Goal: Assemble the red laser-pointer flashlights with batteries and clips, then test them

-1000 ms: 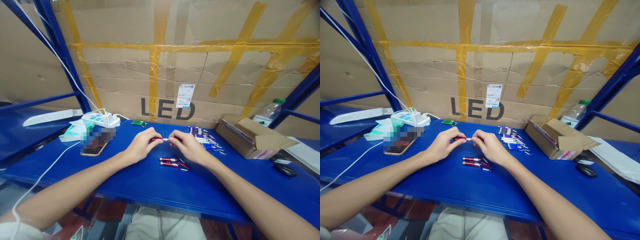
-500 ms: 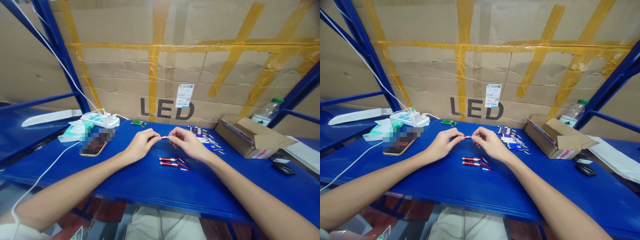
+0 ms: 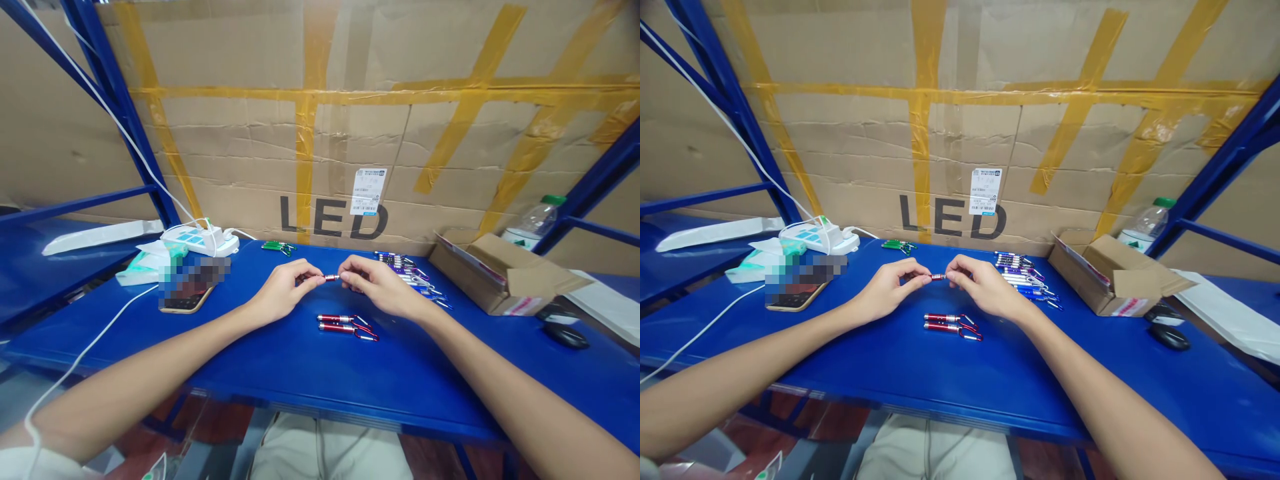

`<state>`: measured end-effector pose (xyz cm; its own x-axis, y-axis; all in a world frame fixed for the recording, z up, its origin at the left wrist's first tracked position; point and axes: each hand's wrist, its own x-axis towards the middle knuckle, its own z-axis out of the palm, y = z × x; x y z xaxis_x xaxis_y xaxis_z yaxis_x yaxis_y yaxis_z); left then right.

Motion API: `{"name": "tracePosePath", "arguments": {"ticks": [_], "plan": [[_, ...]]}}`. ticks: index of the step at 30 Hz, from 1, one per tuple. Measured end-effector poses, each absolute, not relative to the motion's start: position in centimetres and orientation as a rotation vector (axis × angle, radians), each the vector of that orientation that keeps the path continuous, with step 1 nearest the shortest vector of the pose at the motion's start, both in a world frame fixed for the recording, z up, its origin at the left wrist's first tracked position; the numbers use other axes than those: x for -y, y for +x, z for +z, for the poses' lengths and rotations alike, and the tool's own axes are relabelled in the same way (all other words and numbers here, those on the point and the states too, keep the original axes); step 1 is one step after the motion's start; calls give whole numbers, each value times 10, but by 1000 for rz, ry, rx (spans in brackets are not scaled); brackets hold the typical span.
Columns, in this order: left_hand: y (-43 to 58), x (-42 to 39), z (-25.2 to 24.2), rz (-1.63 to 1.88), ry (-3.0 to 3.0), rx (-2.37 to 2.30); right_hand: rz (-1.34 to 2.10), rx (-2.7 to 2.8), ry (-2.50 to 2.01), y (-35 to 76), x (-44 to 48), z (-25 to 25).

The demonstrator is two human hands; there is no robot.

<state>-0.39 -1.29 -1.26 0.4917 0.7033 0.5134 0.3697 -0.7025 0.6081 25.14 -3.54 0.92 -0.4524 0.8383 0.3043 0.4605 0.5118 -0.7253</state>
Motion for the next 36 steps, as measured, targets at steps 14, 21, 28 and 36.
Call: {"name": "tracePosePath", "arguments": {"ticks": [14,21,28,36], "plan": [[-4,11,-14,1081,2246,-926,514,2359,-1656,280,16,-6],[-5,11,-14,1039,2344,-890,774,2105,-1429,271,12,-13],[-5,14,-13,1019,2448,-847,1264,1736,-1028,250,25,-5],[-4,21,-11,956,2333,-781,1281,1695,-949,242,34,1]]}}
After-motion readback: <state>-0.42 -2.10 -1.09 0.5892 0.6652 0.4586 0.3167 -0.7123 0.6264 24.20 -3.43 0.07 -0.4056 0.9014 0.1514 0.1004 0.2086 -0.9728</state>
